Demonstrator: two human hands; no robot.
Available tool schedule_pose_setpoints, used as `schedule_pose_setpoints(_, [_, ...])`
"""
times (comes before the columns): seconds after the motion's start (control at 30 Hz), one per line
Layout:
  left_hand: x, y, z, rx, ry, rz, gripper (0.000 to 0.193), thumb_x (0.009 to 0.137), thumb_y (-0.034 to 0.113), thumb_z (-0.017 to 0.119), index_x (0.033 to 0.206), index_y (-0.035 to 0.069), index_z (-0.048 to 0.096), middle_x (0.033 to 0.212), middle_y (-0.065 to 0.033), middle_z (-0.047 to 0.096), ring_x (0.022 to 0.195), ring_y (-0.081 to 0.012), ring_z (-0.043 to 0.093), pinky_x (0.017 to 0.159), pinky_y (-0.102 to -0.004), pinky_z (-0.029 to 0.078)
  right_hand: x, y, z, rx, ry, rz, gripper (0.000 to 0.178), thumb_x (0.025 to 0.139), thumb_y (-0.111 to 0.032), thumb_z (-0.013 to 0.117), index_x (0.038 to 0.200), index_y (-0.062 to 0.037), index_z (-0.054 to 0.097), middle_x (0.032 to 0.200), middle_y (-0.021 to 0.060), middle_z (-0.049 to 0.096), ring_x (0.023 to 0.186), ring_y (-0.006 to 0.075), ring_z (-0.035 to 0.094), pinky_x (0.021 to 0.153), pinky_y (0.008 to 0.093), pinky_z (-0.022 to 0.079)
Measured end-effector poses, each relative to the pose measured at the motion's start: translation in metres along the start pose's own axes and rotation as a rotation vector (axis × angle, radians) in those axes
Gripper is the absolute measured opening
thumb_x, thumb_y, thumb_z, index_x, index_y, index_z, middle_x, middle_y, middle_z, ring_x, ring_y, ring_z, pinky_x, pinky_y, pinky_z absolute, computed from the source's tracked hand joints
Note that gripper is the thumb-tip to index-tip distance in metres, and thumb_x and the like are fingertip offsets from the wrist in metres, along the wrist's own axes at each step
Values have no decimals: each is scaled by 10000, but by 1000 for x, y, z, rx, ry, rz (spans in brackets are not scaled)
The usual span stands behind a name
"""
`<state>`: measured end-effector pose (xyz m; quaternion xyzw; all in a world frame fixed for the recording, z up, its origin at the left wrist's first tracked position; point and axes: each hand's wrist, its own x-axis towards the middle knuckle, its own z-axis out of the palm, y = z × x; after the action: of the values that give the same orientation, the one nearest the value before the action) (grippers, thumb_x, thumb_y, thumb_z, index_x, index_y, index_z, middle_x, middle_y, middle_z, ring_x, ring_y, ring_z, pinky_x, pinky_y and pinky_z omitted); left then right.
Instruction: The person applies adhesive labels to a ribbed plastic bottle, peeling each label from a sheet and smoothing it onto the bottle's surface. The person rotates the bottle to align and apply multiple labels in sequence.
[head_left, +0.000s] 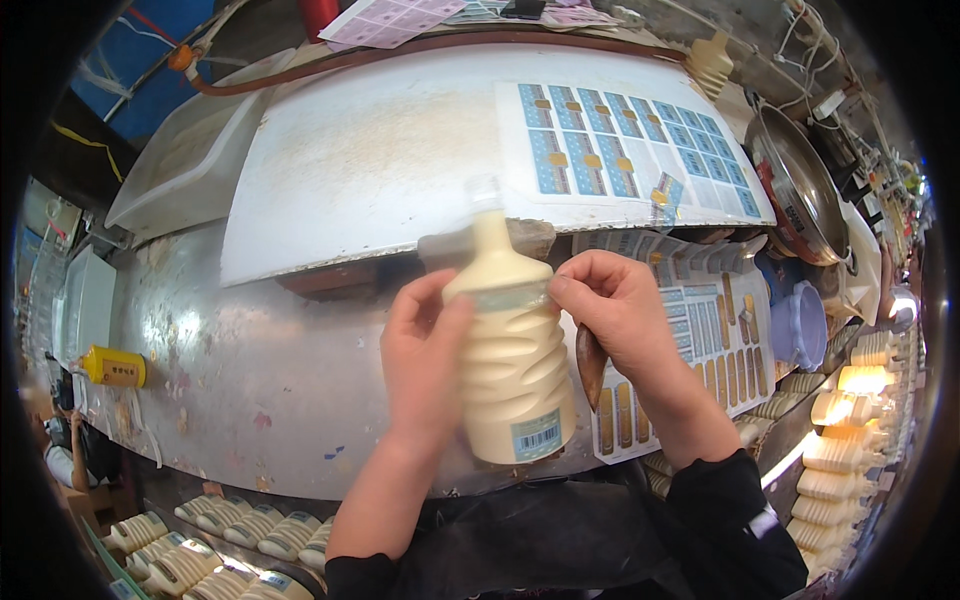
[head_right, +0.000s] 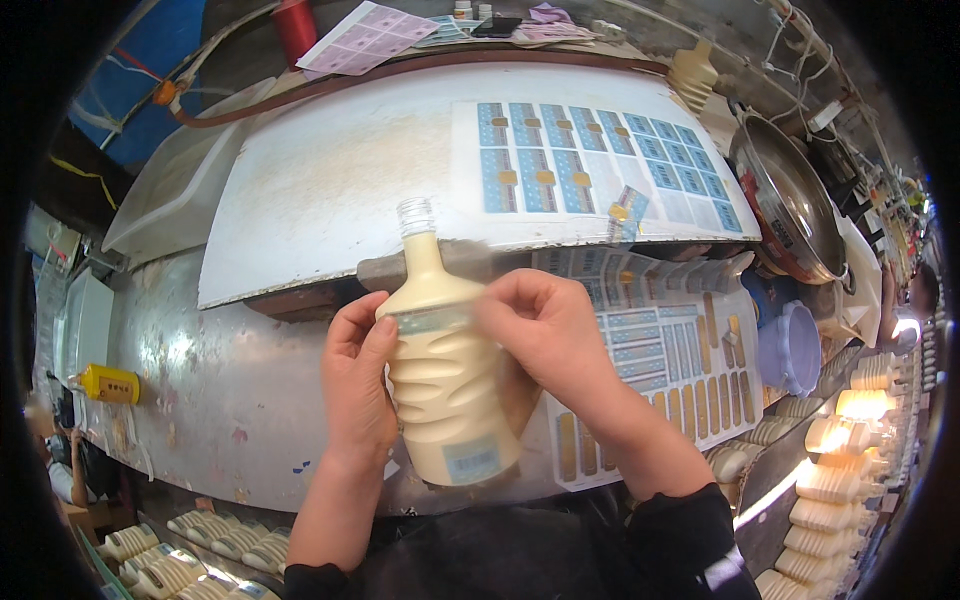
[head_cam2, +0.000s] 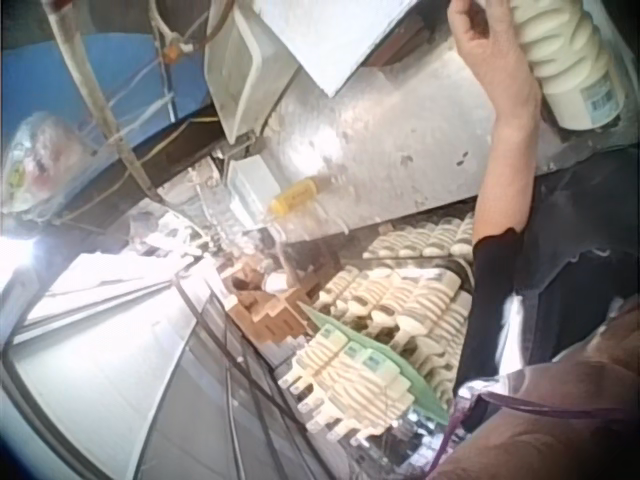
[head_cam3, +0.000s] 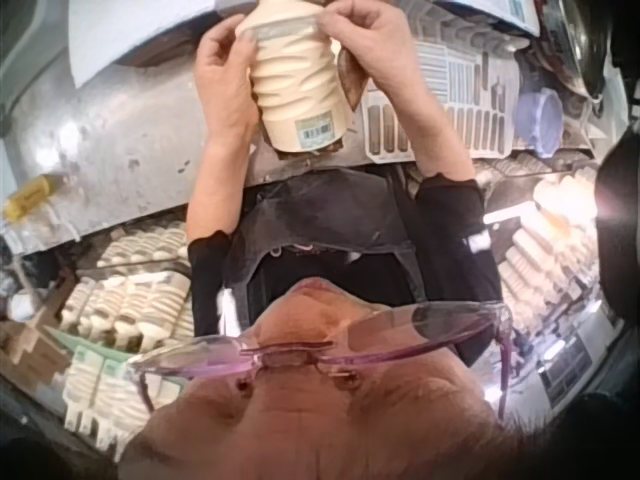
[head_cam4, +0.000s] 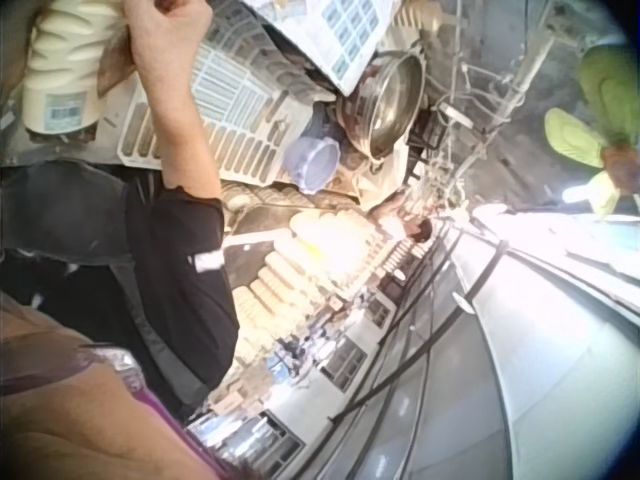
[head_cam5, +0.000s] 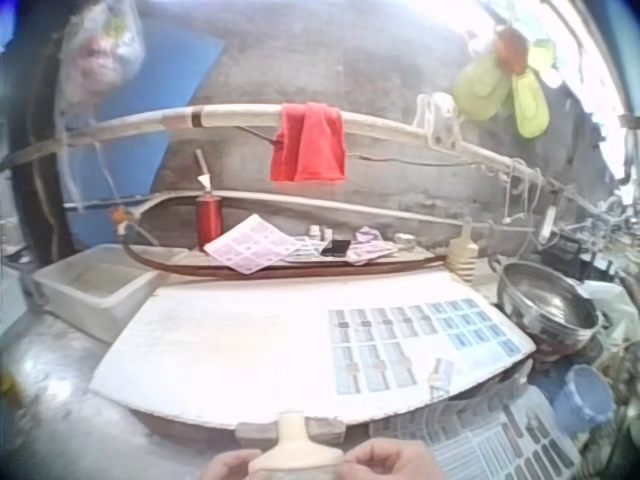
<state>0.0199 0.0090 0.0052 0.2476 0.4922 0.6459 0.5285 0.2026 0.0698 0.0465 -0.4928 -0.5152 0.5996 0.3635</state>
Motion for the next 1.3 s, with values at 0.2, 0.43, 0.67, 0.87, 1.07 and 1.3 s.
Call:
schedule_pose_setpoints(0.2, [0,-3,4,-40,30,18,298,1003,85,650,1280,0,583,1191,-86,638,1058,-141,621,944,-297,529,4,11,-6,40,9,19,128,899,-124,751,921,-4,716,851,14,717,766,54,623,696,216,491])
schedule_pose_setpoints(0.43, [-1,-5,4,-59,61,17,322,993,62,639,1299,-11,570,1229,-105,627,1090,-156,607,963,-317,515,15,28,-5,82,-5,-23,127,911,-78,742,984,-19,657,867,-10,671,672,23,575,606,171,445])
schedule_pose_setpoints(0.67, [0,-8,2,-107,70,-10,291,1004,50,635,1289,11,592,1197,-78,631,1050,-140,614,937,-297,524,15,23,-16,349,-104,139,179,1010,-132,642,1151,-25,619,781,-22,595,591,19,516,527,144,381])
schedule_pose_setpoints(0.87, [0,-7,2,-104,84,-11,287,1000,56,657,1278,11,603,1182,-74,640,1044,-138,619,938,-292,524,18,36,-4,211,-126,99,255,1017,-191,681,1181,-41,556,887,13,680,773,42,618,676,195,499])
schedule_pose_setpoints(1.07, [1,-9,1,-131,77,-16,290,995,57,667,1275,10,607,1184,-73,639,1049,-139,619,941,-291,522,18,40,-5,229,-134,91,264,1011,-186,691,1183,-40,554,910,30,697,801,56,644,700,204,516])
schedule_pose_setpoints(1.3, [1,-8,1,-131,75,-25,287,1001,66,660,1277,12,606,1188,-78,638,1053,-140,620,943,-293,522,19,43,-5,247,-137,82,283,1003,-195,704,1183,-42,547,929,43,708,824,64,660,721,209,529])
